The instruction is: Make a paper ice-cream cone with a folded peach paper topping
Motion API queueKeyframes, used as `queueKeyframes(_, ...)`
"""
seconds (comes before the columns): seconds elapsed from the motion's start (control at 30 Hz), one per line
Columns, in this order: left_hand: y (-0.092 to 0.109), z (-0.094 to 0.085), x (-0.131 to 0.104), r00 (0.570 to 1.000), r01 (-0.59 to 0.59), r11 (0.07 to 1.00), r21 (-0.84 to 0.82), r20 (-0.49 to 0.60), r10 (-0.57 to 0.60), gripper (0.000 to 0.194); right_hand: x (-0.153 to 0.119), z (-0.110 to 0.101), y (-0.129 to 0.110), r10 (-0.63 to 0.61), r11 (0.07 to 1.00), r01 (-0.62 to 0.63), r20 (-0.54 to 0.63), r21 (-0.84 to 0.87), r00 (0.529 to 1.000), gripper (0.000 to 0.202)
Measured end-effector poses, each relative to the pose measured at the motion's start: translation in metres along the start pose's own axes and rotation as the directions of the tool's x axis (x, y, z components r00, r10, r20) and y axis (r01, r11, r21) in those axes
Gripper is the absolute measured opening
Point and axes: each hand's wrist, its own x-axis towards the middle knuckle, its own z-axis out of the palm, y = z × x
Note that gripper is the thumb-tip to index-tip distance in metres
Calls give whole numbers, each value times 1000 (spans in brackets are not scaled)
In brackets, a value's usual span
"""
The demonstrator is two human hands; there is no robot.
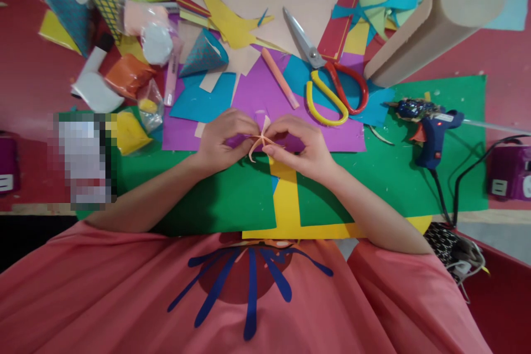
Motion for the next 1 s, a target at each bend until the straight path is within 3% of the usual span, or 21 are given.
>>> queueKeyframes(0.17, 1, 1, 0, 997, -69, 998, -1, 25, 69, 15, 0, 1, 2, 44, 999, -44, 6, -6, 999, 18)
queueKeyframes(0.37, 3, 1, -1, 1000, 5, 999, 34, 0, -5, 20, 0, 1, 0, 38, 999, -38, 13, 6, 999, 11)
queueKeyframes(0.6, 3, 0, -1, 999, -33, 999, -9, -37, 33, 17, 1, 1, 1, -6, 999, 6, 9, -34, 1000, 9)
queueKeyframes(0.73, 2, 0, -1, 997, -58, 997, -44, -44, 56, 16, 1, -2, 0, -34, 999, 34, 20, 1, 999, 8)
queueKeyframes(1.0, 1, -1, -1, 999, -40, 996, -77, -34, 38, 21, 3, -4, -3, 30, 993, -37, 68, 108, 997, 10)
